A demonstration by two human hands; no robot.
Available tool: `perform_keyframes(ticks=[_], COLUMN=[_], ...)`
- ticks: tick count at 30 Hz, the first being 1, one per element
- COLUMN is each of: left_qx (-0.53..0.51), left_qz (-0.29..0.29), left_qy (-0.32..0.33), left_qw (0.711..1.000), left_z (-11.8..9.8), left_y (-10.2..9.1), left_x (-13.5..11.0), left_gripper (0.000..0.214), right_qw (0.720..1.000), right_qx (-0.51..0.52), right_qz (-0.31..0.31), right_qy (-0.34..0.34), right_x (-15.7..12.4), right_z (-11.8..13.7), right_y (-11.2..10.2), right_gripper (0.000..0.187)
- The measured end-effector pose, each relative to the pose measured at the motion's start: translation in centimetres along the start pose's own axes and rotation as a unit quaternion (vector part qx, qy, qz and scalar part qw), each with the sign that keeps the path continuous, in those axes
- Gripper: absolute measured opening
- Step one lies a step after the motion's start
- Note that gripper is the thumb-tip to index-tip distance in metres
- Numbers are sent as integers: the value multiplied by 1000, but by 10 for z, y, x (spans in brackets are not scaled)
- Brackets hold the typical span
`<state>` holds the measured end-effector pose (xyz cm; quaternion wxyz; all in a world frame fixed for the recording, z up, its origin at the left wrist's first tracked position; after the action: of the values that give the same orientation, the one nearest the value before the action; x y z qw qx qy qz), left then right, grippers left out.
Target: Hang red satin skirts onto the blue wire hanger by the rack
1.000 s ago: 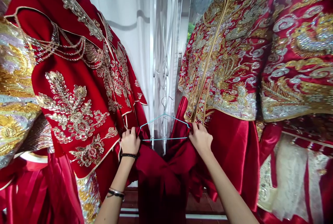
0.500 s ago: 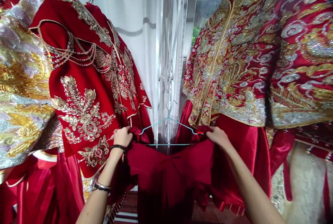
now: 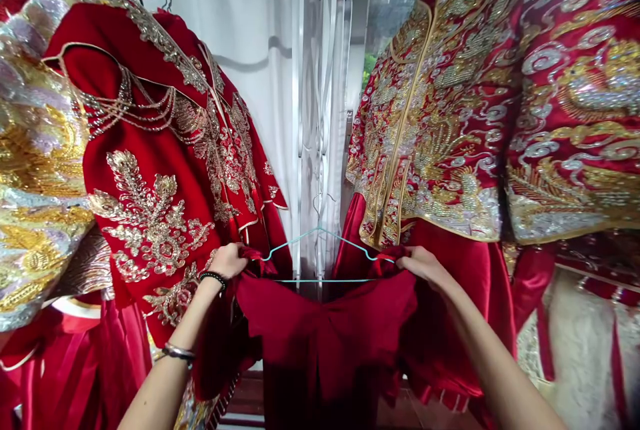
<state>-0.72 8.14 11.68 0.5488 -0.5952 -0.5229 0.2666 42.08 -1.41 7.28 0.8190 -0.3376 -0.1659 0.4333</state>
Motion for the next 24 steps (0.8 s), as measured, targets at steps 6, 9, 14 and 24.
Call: perform_keyframes(ticks=[6,9,14,24], left_qx=[109,107,75,-150], left_qz=[-78,-81,-98,-186], left_qy=[-21,-39,-71,-173], left_qw=[991,990,990,955], left_z=[-20,-18,-5,52], left_y=[-1,2,6,28], left_x=[-12,-11,-11,-35], left_gripper=[32,32,31,31], right_qw=[976,975,986,947], right_qx=[-183,-187,-153,314], right_qz=[-116,-121,-72,46], right_qy=[-20,-7,6,43], right_x=[-14,-16,-7,-4], right_z=[14,13,5,-32], right_y=[4,7,11,37], right_gripper=[50,48,39,15])
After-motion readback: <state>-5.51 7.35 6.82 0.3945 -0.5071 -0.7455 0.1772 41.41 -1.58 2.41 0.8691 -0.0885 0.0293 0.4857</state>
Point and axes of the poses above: each hand's wrist, its own x-axis towards the middle knuckle, its own y-axis out of the palm, z = x × y, the point moved 7 cm from there along x, towards the middle knuckle, and after that the axes turned 10 degrees about y, right-handed, at the moved point
